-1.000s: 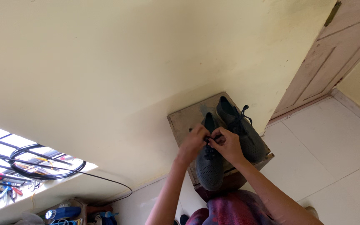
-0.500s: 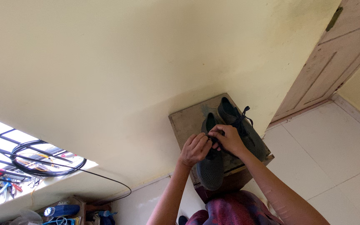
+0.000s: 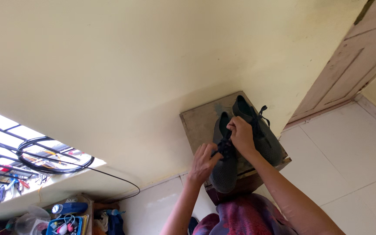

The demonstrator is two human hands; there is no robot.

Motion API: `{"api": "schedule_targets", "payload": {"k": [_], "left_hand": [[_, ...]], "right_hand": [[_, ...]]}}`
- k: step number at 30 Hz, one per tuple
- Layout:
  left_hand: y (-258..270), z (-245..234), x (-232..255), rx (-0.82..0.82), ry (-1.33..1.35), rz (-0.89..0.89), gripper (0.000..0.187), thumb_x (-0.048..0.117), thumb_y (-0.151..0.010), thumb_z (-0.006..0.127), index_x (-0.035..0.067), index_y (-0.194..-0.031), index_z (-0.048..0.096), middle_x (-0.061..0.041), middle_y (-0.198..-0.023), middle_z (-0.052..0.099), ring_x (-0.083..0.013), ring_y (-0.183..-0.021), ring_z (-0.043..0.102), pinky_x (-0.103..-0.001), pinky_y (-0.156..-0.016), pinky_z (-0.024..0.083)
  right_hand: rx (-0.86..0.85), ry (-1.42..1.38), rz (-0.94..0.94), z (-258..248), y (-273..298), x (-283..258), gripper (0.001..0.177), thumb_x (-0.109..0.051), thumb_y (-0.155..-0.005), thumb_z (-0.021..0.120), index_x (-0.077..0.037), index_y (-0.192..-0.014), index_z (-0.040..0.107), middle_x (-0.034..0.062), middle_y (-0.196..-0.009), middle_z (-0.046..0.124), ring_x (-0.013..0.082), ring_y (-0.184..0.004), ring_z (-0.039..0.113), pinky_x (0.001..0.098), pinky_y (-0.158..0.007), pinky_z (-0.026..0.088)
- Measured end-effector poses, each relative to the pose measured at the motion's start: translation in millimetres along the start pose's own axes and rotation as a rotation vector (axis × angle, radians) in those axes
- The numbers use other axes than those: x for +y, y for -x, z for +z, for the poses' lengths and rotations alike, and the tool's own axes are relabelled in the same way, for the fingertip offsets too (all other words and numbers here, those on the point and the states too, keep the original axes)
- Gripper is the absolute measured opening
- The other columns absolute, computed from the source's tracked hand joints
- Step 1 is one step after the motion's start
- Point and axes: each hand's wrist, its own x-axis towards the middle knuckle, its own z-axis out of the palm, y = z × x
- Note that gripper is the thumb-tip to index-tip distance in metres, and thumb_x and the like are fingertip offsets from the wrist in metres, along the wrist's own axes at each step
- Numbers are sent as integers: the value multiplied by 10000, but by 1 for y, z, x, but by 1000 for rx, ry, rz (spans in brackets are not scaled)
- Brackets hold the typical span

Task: The person removes the laces from a pair of black sneakers and then replaces them. Next, the person takes a pair of black formal shoes and threads a new lace through the eyelets, pulling it tight and adjusting the fit.

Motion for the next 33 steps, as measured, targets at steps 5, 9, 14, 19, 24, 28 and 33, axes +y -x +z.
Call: {"api": "schedule_targets", "payload": {"k": [5, 9, 14, 19, 24, 28, 33], "left_hand": [[2, -5, 11, -156, 66, -126, 184, -4, -854, 663, 4, -1037, 651, -129, -1129, 573, -291, -1060, 630, -404, -881, 538], [8, -4, 32, -33, 260, -263, 357, -54, -795, 591, -8, -1147, 558, -170, -1176, 568, -350, -1069, 614, -443, -935, 525], [-6, 12, 24, 90, 674, -991, 235, 234, -1076, 517, 6, -1058, 571, -149, -870, 696, -286, -794, 701, -374, -730, 547], [-14, 23, 17, -18, 533, -796, 264, 181, -880, 779, -2, -969, 611, -135, -820, 688, -272, -739, 697, -387, -679, 554], [-20, 23, 21, -29, 477, -872, 272, 26, -790, 753, -7, -1016, 605, -165, -858, 681, -295, -787, 690, -397, -718, 552], [-17, 20, 13, -15, 491, -822, 235, 12, -847, 717, -17, -1062, 629, -190, -979, 683, -325, -911, 689, -414, -782, 542], [-20, 13, 11, -27, 236, -665, 162, 20, -840, 748, -33, -993, 740, -218, -966, 680, -416, -932, 640, -486, -804, 484]], "right_hand": [[-31, 79, 12, -6, -2, -4, 121, -4, -930, 707, 8, -840, 627, 105, -767, 605, 211, -626, 631, 363, -578, 522], [-216, -205, 248, -24, -2, -14, 108, -86, -977, 634, -29, -1044, 569, 88, -937, 571, 134, -616, 681, 291, -507, 581], [-278, -126, 229, -35, 25, -20, 533, -165, -759, 885, 22, -967, 431, 130, -848, 515, 137, -616, 685, 282, -498, 559], [-313, -41, 207, -48, 48, -12, 224, -104, -860, 799, 1, -875, 601, 111, -823, 637, 178, -663, 712, 328, -601, 554], [-159, 118, -56, -48, 38, -30, 51, -48, -947, 638, -2, -964, 654, 141, -952, 619, 274, -861, 659, 387, -748, 538], [-298, 497, -6, -27, 8, -48, 327, -372, -946, 688, -48, -952, 732, 134, -942, 623, 297, -864, 629, 447, -764, 493], [-231, 451, -20, -13, 0, -44, 199, -224, -842, 774, -36, -875, 720, 107, -845, 624, 299, -770, 647, 469, -690, 496]]}}
